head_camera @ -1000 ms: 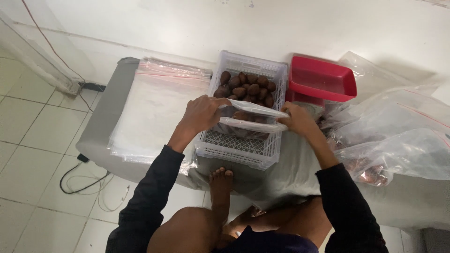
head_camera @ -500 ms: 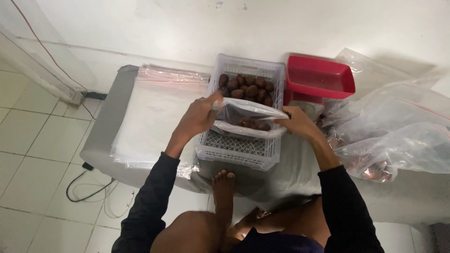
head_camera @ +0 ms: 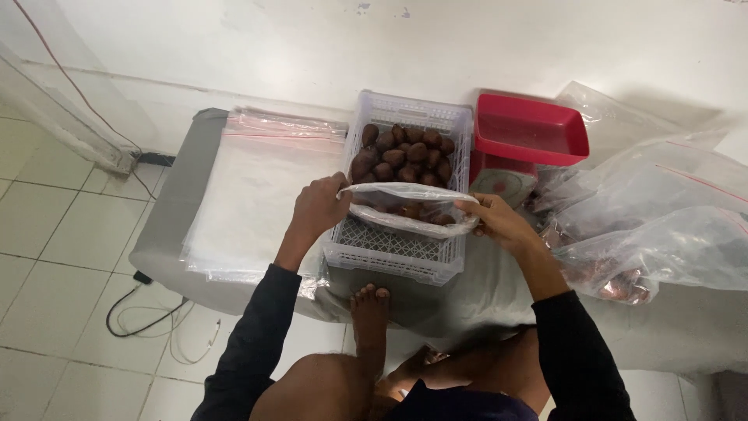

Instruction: The person transfers brown, oval-shaped fruits from a white plastic crate into a clear plastic bag. They then seal the bag by pressing the zip-lock closure shut and place the filled bag aside.

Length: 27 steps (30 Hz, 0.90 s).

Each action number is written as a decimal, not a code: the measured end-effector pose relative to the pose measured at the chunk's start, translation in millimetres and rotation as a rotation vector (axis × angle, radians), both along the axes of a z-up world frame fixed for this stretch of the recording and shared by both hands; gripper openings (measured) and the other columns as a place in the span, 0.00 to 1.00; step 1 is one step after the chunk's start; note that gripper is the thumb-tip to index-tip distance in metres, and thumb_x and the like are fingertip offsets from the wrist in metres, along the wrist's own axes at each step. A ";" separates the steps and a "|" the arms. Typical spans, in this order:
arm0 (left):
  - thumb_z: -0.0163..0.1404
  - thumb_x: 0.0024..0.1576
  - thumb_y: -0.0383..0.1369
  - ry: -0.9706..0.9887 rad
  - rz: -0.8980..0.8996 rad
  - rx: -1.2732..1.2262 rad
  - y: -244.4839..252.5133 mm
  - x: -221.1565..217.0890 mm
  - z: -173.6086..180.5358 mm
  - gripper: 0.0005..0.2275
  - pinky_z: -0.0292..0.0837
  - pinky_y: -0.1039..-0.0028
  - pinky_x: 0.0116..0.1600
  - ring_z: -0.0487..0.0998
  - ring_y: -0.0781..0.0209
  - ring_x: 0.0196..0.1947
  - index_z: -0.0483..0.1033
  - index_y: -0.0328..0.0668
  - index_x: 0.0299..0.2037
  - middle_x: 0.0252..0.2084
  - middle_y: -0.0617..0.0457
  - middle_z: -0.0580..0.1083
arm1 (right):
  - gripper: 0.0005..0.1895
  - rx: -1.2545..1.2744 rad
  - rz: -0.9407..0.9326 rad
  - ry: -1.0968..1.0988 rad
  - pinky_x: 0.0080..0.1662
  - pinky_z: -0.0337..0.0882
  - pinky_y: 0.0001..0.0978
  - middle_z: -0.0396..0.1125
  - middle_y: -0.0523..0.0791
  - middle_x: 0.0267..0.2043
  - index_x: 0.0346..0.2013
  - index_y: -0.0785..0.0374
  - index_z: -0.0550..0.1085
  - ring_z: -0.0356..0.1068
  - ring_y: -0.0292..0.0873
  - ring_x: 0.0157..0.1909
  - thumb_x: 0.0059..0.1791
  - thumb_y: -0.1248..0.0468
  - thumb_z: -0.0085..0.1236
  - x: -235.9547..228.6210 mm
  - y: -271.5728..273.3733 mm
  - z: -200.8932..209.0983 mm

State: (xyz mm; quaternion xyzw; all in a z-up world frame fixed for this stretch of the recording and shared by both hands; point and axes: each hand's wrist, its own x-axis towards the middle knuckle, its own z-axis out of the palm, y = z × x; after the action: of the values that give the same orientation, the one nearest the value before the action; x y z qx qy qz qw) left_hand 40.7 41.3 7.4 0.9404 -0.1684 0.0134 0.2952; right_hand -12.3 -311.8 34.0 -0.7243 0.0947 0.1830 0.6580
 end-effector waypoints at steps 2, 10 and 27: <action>0.48 0.62 0.37 0.036 0.024 -0.020 -3.4 -3.9 -2.5 0.10 0.78 0.43 0.42 0.82 0.34 0.37 0.74 0.36 0.42 0.33 0.40 0.76 | 0.15 0.001 -0.012 0.004 0.27 0.62 0.28 0.60 0.39 0.26 0.31 0.59 0.70 0.60 0.36 0.27 0.52 0.55 0.64 -2.0 5.4 -1.0; 0.55 0.56 0.49 0.175 0.055 -0.100 -9.4 -15.3 -3.7 0.22 0.74 0.42 0.45 0.81 0.30 0.37 0.74 0.30 0.35 0.29 0.33 0.76 | 0.18 0.063 -0.015 0.064 0.26 0.63 0.26 0.59 0.38 0.25 0.32 0.62 0.70 0.59 0.35 0.25 0.54 0.51 0.63 -5.7 17.9 -11.6; 0.61 0.57 0.34 0.705 -0.143 -0.844 21.7 -19.4 -5.1 0.17 0.81 0.63 0.48 0.78 0.58 0.38 0.72 0.28 0.46 0.37 0.47 0.70 | 0.14 -0.035 0.101 -0.003 0.24 0.64 0.20 0.68 0.43 0.34 0.40 0.64 0.76 0.71 0.41 0.38 0.48 0.58 0.69 -10.4 -17.9 -15.7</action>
State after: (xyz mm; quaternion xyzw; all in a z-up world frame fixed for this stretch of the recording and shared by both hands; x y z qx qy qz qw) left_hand 21.2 63.0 2.3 0.6741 -0.1028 -0.2561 0.6851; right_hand -22.7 -329.7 18.2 -0.7399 0.0602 0.2129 0.6353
